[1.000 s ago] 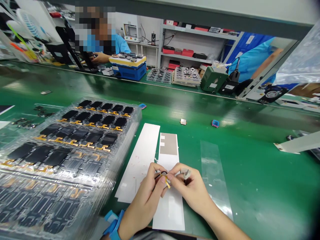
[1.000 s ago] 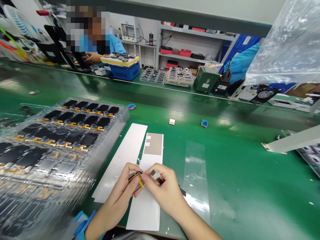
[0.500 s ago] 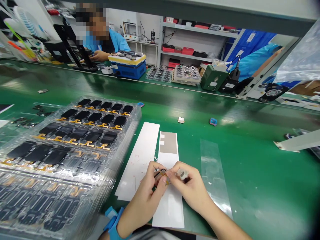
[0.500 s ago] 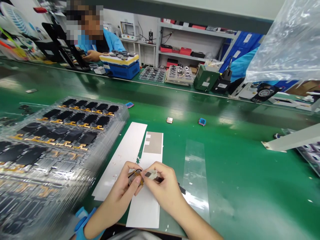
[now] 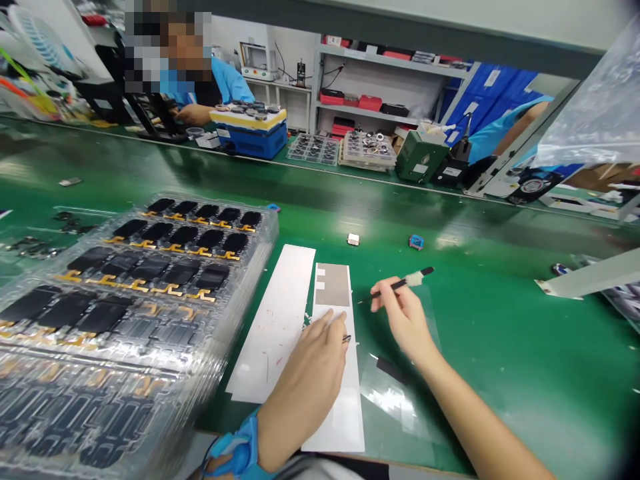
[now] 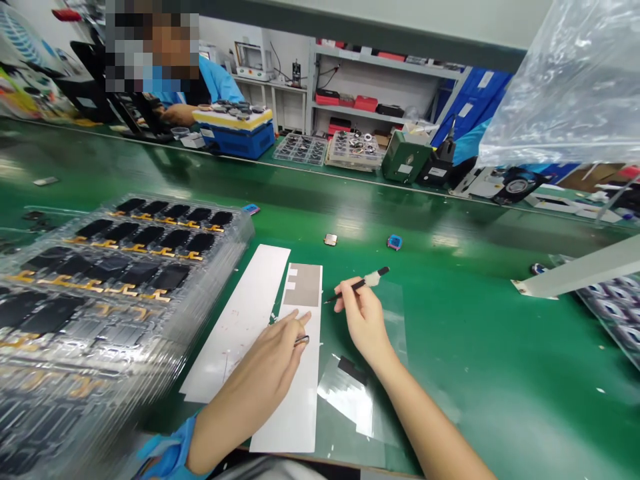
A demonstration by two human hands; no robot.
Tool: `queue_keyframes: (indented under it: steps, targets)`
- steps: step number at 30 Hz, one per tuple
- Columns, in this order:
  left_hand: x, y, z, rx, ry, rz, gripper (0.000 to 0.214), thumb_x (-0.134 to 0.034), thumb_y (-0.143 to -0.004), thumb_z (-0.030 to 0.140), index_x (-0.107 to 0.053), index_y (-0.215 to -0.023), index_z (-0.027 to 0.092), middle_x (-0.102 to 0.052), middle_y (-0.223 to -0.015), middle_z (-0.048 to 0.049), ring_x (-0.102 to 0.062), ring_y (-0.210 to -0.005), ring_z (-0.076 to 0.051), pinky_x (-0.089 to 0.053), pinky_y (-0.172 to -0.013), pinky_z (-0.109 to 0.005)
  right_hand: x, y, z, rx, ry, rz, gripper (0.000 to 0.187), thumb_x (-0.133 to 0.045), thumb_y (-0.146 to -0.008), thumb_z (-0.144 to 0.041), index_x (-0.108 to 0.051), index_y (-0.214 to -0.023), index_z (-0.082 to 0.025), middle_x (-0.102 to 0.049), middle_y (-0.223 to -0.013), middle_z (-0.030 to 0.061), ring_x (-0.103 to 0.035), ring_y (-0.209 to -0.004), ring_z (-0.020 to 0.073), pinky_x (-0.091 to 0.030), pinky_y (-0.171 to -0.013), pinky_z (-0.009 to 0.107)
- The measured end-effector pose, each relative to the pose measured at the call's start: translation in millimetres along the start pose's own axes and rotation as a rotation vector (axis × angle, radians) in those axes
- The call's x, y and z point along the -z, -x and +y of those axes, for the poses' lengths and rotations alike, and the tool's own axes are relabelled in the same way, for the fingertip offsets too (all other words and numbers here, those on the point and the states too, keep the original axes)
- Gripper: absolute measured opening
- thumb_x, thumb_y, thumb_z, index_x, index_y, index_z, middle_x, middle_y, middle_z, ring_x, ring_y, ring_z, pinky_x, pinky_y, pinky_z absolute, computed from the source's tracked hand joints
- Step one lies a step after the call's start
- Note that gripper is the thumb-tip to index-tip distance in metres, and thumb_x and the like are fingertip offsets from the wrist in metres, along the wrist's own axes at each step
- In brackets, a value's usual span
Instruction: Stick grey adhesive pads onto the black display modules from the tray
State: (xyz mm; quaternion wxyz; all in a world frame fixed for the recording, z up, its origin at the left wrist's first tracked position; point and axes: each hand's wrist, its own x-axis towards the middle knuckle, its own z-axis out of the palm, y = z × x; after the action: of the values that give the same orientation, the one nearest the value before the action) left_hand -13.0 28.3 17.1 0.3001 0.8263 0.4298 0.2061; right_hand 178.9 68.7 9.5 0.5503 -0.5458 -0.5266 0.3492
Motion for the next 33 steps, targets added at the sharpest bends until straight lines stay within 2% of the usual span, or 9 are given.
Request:
queue_keyframes:
  steps: [3, 8, 20, 24, 25, 27, 29, 31, 33]
  targets:
    - [-3.6, -7, 0, -0.026, -0.136, -0.056, 0.031, -0.030, -0.101, 0.015, -0.043, -0.129, 0.011, -0.053, -0.137, -0.0200, -0.028, -0.144, -0.032, -0.034, -0.112, -0.054, -8, -2, 21, -0.063, -0.075, 0.001, 0.040, -0.073, -0.074, -0.056, -0.058, -0.082, -0.020, -0.060, -0.071, -0.0005, -0.065, -0.058, 0.0152, -0.056, -0.064, 0.032]
    - [-7.1, -14, -5, -0.045, -0.199, -0.070, 0.036, -0.030, -0.101, 0.015, -0.041, -0.135, 0.011, -0.057, -0.137, -0.0161, -0.027, -0.145, -0.029, -0.029, -0.115, -0.055, -14, -2, 36, -0.137, -0.154, 0.048, 0.043, -0.080, -0.066, -0.053, -0.057, -0.080, -0.020, -0.062, -0.076, -0.0001, -0.071, -0.065, 0.0181, -0.062, -0.068, 0.034]
    - [-13.0, -16, -7, -0.041, -0.176, -0.083, 0.041, -0.035, -0.097, 0.009, -0.039, -0.137, 0.016, -0.058, -0.137, -0.0164, -0.032, -0.142, -0.034, -0.019, -0.111, -0.066, -16, -3, 23, -0.228, -0.286, 0.052, 0.039, -0.086, -0.062, -0.043, -0.060, -0.076, -0.017, -0.071, -0.069, 0.0030, -0.072, -0.062, 0.0178, -0.062, -0.067, 0.032]
    - [-12.6, -16, -7, -0.004, 0.017, -0.004, 0.032, -0.039, -0.096, 0.011, -0.048, -0.127, 0.016, -0.061, -0.131, -0.0169, -0.036, -0.140, -0.034, -0.014, -0.112, -0.065, -9, 0, 4, -0.223, -0.352, 0.065, 0.034, -0.085, -0.065, -0.037, -0.061, -0.079, -0.017, -0.074, -0.074, 0.0043, -0.073, -0.063, 0.0167, -0.062, -0.067, 0.030]
    - [-11.5, -16, -6, 0.006, 0.081, 0.030, 0.027, -0.040, -0.096, 0.012, -0.051, -0.120, 0.017, -0.062, -0.129, -0.0166, -0.039, -0.138, -0.034, -0.016, -0.112, -0.064, -6, 3, -4, -0.211, -0.366, 0.077, 0.032, -0.084, -0.068, -0.035, -0.061, -0.081, -0.017, -0.074, -0.076, 0.0041, -0.073, -0.064, 0.0162, -0.062, -0.067, 0.029]
    - [-7.9, -15, -4, 0.028, 0.164, 0.090, 0.017, -0.040, -0.098, 0.017, -0.053, -0.108, 0.018, -0.065, -0.120, -0.0147, -0.051, -0.127, -0.032, -0.031, -0.106, -0.057, -1, 11, -22, -0.145, -0.375, 0.131, 0.026, -0.081, -0.072, -0.030, -0.062, -0.084, -0.018, -0.073, -0.078, 0.0026, -0.074, -0.068, 0.0159, -0.063, -0.069, 0.028]
    - [-3.6, -13, -1, 0.074, 0.259, 0.128, 0.013, -0.037, -0.101, 0.023, -0.050, -0.102, 0.020, -0.068, -0.107, -0.0109, -0.063, -0.106, -0.026, -0.049, -0.088, -0.043, 2, 25, -39, -0.034, -0.349, 0.218, 0.017, -0.079, -0.076, -0.024, -0.065, -0.082, -0.018, -0.071, -0.079, 0.0010, -0.074, -0.072, 0.0166, -0.064, -0.069, 0.028]
    - [-0.3, -10, 3, 0.152, 0.504, 0.146, 0.012, -0.037, -0.102, 0.031, -0.045, -0.102, 0.022, -0.070, -0.093, -0.0066, -0.066, -0.079, -0.019, -0.050, -0.064, -0.029, 0, 43, -51, 0.068, -0.307, 0.301, 0.011, -0.076, -0.079, -0.019, -0.066, -0.081, -0.018, -0.068, -0.080, 0.0000, -0.075, -0.076, 0.0177, -0.065, -0.070, 0.027]
    - [0.9, -7, 8, 0.219, 0.811, 0.132, 0.012, -0.039, -0.102, 0.036, -0.041, -0.101, 0.023, -0.069, -0.079, -0.0021, -0.059, -0.058, -0.013, -0.042, -0.051, -0.022, -6, 62, -56, 0.114, -0.290, 0.357, 0.007, -0.071, -0.084, -0.017, -0.064, -0.085, -0.019, -0.069, -0.081, 0.0003, -0.076, -0.078, 0.0189, -0.065, -0.072, 0.029]
